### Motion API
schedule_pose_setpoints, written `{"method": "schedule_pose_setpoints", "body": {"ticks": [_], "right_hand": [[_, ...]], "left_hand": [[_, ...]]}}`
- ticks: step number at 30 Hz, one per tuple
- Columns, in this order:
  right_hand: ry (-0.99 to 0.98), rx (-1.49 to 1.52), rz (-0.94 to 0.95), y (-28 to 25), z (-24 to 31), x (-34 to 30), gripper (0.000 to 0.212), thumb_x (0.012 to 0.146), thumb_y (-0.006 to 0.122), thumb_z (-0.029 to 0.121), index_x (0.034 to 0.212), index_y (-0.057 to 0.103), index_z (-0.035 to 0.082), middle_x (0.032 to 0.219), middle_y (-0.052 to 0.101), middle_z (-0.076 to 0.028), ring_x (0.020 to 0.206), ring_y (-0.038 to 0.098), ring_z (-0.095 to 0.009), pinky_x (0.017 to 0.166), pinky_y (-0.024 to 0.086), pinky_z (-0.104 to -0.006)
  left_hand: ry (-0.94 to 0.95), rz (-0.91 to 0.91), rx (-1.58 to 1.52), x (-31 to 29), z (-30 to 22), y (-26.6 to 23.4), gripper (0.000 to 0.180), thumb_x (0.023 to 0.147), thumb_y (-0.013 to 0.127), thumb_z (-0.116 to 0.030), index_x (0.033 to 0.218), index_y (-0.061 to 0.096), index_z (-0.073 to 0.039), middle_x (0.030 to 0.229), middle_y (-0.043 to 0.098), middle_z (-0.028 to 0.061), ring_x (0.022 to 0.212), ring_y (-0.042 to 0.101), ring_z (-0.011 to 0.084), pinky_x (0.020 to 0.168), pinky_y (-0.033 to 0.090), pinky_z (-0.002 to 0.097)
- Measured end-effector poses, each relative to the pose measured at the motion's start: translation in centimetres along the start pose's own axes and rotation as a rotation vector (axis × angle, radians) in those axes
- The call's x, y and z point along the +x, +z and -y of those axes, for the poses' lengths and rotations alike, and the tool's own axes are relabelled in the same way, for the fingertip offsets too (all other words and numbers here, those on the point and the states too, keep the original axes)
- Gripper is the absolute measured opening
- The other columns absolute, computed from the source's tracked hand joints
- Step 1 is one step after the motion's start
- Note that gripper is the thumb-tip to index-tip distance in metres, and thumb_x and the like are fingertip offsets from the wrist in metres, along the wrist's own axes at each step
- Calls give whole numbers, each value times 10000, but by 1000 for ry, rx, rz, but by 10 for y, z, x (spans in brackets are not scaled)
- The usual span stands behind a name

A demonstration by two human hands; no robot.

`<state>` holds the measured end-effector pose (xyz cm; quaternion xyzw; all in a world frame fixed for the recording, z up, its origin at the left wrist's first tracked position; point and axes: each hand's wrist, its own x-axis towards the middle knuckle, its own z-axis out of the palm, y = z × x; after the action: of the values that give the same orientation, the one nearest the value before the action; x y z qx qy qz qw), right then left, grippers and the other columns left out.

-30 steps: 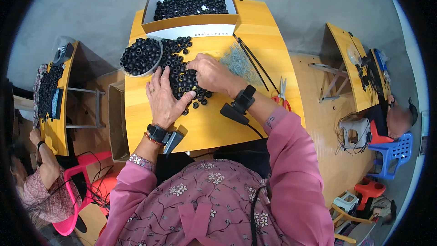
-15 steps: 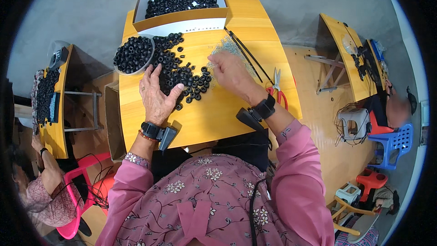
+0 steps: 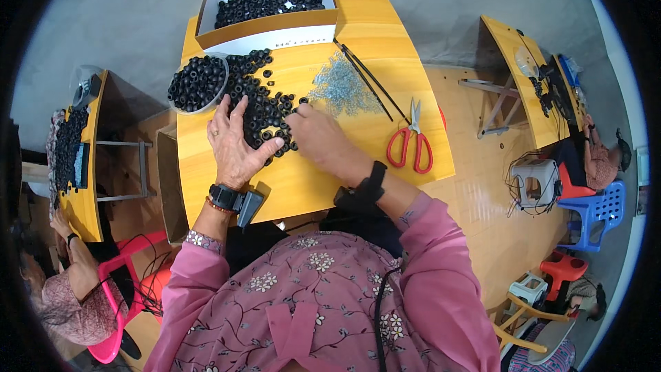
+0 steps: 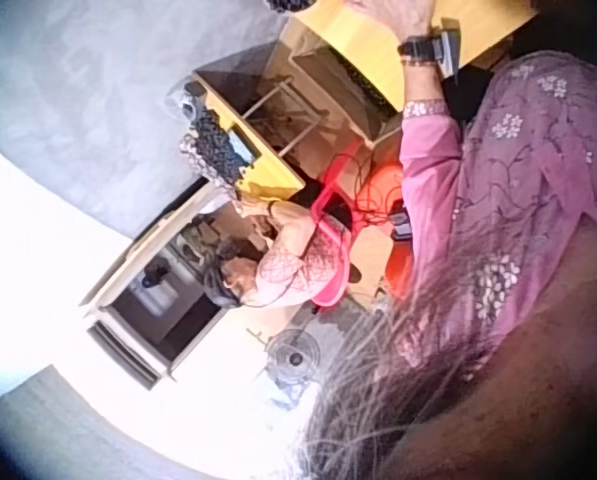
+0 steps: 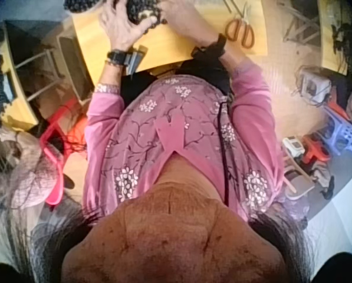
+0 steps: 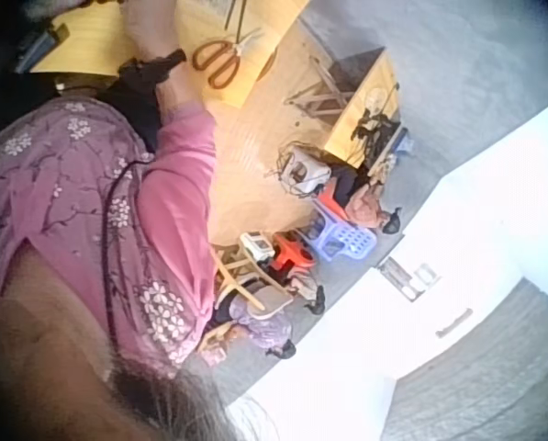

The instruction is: Assembling small black plastic rings with blue connector pins.

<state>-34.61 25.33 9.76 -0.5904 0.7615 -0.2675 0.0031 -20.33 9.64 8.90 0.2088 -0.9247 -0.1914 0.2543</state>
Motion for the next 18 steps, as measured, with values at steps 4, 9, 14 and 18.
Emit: {"method": "schedule_pose_setpoints", "body": {"ticks": [4, 9, 14, 18], "right_hand": [[-10, 109, -34, 10, 8, 8, 228, 899, 594, 7, 1113, 674, -3, 935, 624, -181, 890, 623, -366, 769, 520, -452], [130, 149, -201, -10, -27, 14, 186, 866, 608, 1, 1044, 658, -8, 958, 635, -196, 918, 632, -402, 794, 524, -474], [88, 7, -108, -15, -47, 22, 182, 871, 649, 34, 1046, 683, -4, 939, 638, -186, 869, 638, -396, 764, 520, -458], [150, -37, 15, -15, -37, 27, 177, 847, 644, 27, 1016, 689, -3, 939, 635, -193, 873, 635, -412, 784, 518, -480]], "left_hand": [[2, 36, 46, 0, -3, -1, 1046, 665, 824, -652, 1467, 481, -76, 1551, 338, 274, 1432, 318, 432, 1178, 198, 583], [-30, 3, 39, 1, 2, 4, 978, 726, 802, -605, 1463, 477, -50, 1541, 354, 284, 1423, 327, 442, 1176, 204, 573], [-33, -36, -1, 0, 5, 7, 874, 768, 788, -528, 1435, 496, -43, 1518, 368, 290, 1403, 353, 452, 1172, 191, 614], [-39, -66, -22, 0, 2, 4, 793, 817, 772, -465, 1426, 512, -30, 1508, 404, 278, 1379, 380, 436, 1172, 220, 561]]}}
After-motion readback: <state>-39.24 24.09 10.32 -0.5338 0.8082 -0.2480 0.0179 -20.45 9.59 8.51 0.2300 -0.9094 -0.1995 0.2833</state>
